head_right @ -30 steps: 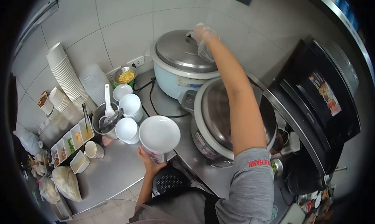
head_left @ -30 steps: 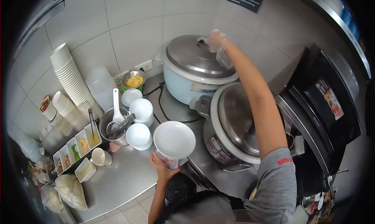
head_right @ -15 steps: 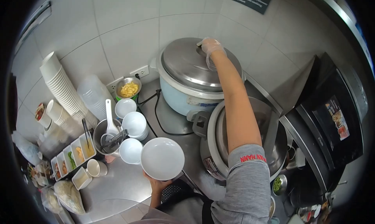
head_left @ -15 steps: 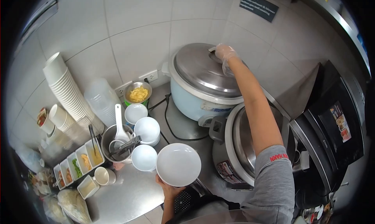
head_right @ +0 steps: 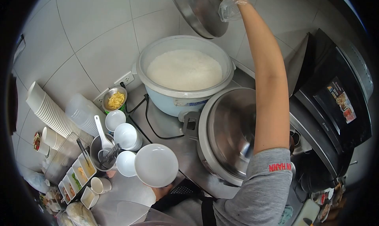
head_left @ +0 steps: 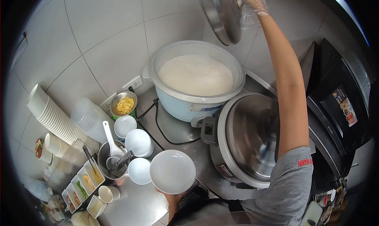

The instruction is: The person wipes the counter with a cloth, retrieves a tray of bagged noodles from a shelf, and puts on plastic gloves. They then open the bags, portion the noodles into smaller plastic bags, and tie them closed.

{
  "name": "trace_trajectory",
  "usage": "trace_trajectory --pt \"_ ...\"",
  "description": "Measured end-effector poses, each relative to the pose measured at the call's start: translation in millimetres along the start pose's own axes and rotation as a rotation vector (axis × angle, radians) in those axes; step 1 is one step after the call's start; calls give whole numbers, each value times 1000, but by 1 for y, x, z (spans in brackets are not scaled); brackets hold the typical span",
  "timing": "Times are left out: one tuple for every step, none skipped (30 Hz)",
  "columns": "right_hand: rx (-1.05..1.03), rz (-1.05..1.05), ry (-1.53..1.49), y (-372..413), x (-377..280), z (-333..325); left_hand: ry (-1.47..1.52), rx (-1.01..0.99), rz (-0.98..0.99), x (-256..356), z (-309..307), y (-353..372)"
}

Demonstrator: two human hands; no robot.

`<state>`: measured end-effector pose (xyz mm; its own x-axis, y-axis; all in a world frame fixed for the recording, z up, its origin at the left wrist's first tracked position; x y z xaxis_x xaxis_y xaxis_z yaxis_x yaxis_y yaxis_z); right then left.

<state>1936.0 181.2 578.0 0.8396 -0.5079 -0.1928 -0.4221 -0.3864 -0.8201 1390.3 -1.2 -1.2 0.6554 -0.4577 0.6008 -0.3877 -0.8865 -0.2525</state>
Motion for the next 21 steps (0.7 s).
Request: trace_trajectory --pt "-10 -64 -31 4 -3 5 -7 -3 -1 0 0 0" --pt "-20 -130 -63 9 -9 12 -13 -7 -1 0 0 1" --pt "-27 -199 -99 15 -18 18 -15 -9 1 1 -1 2" --pt "-80 -242 -70 26 -24 40 -18 -11 3 2 -1 2" --pt "-131 -287 -45 38 -32 64 -22 -11 3 2 -1 4" --pt "-209 -278 -44 56 -40 81 -9 -2 2 3 -2 5" --pt "-286 -273 -43 80 -52 91 23 14 -8 2 -2 6" --pt "-342 -244 -26 100 -62 99 49 24 -18 1 -1 7" --pt "-399 -218 -8 121 -70 104 144 60 -48 -5 1 9" --pt "-435 -243 -10 140 -80 105 240 99 -74 -10 3 12" --pt "-472 -267 -13 156 -90 106 334 137 -100 -16 3 13" --pt "-519 -304 -22 170 -98 106 294 128 -93 -11 0 11" --pt "-566 -340 -30 179 -103 108 254 118 -86 -3 -8 7" --pt "-591 -340 -24 184 -105 113 215 104 -83 5 -14 3" --pt "-619 -338 -16 189 -105 120 200 96 -75 11 -20 0" --pt "-648 -336 -6 195 -104 127 186 86 -66 16 -24 -3" --pt "-625 -347 2 197 -105 131 173 75 -56 19 -26 -3" --pt "-603 -356 12 200 -104 136 167 83 -52 18 -25 -2" --pt "-579 -365 23 202 -103 141 161 89 -47 16 -24 -1" --pt "-588 -330 -13 204 -99 147 154 96 -41 15 -23 0" --pt "-596 -294 -49 204 -95 154 164 103 -44 15 -23 1"
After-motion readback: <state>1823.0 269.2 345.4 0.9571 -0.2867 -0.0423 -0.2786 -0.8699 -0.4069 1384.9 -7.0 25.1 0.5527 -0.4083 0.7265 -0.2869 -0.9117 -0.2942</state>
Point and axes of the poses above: each hand's wrist, its own y-axis away from the middle knuckle, its own z-axis out of the palm, x = y × z, the point moved 8 cm from there along -y, towards the middle knuckle, and after that the axes turned 1 degree about z, right-handed, at the moved point
